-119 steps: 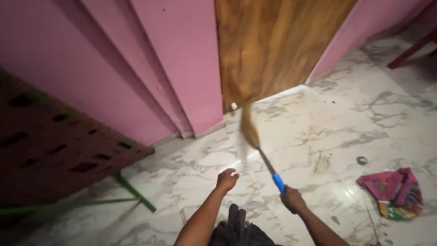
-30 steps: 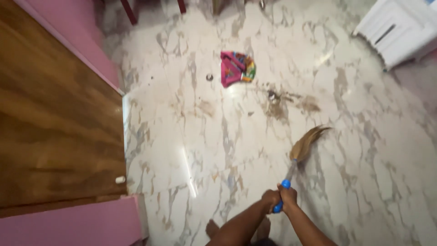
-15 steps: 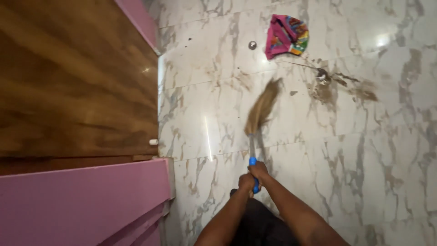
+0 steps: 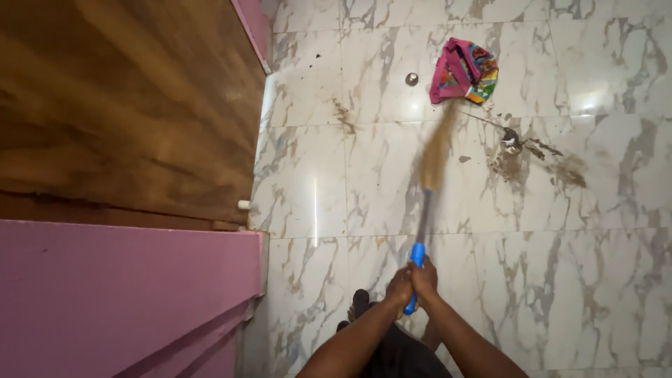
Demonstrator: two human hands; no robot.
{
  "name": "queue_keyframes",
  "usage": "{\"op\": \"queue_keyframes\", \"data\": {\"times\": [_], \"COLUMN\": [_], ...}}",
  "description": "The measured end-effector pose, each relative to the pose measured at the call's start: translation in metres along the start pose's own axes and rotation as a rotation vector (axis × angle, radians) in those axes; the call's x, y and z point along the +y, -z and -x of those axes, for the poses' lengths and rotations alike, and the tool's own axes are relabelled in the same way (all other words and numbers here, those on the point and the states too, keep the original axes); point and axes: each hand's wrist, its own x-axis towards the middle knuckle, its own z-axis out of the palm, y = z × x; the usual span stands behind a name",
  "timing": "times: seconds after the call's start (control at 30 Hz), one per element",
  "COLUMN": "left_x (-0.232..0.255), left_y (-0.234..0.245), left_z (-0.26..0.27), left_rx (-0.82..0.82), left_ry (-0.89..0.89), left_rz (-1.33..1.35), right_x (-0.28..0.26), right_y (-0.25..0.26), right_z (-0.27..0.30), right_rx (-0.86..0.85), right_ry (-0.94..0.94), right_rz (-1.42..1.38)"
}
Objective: The person sweeps a tiled floor using a traditional broom, gathering scattered debris and dust into a pile. They move from a living area with pink walls into a darker kitchen area, continuing to sweep around furniture and appliances.
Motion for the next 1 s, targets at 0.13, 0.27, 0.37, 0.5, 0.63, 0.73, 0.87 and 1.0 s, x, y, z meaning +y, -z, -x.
{"op": "queue_keyframes", "data": {"times": [0.13, 0.27, 0.37, 0.5, 0.63, 0.73, 0.87, 1.0], "left_x": [-0.036, -0.048, -0.067, -0.064, -0.013, 0.013, 0.017, -0.004], "left_y": [0.006, 0.042, 0.076, 0.116, 0.126, 0.111, 0.071, 0.030], "left_z": [-0.019, -0.020, -0.006, 0.003, -0.012, -0.010, 0.003, -0.005], "left_rx": [-0.022, -0.090, 0.086, 0.340, 0.468, 0.462, 0.368, 0.258], "left_ry": [0.124, 0.112, 0.157, 0.099, 0.036, -0.014, -0.043, -0.088], "left_rz": [-0.114, -0.726, -0.450, 0.085, -0.069, 0.015, -0.114, -0.244], "right_x": [0.017, 0.027, 0.035, 0.023, -0.013, -0.031, -0.029, -0.008], "right_y": [0.005, -0.025, -0.061, -0.116, -0.148, -0.140, -0.093, -0.033], "right_z": [0.034, 0.051, 0.065, 0.051, 0.010, -0.007, -0.011, -0.019], "right_rx": [0.140, 0.050, -0.121, -0.310, -0.488, -0.431, -0.411, -0.397], "right_ry": [-0.187, -0.491, -0.480, -0.250, -0.046, -0.016, -0.021, -0.102], "right_rz": [0.096, 0.060, 0.077, 0.235, 0.437, 0.184, 0.032, -0.185]}}
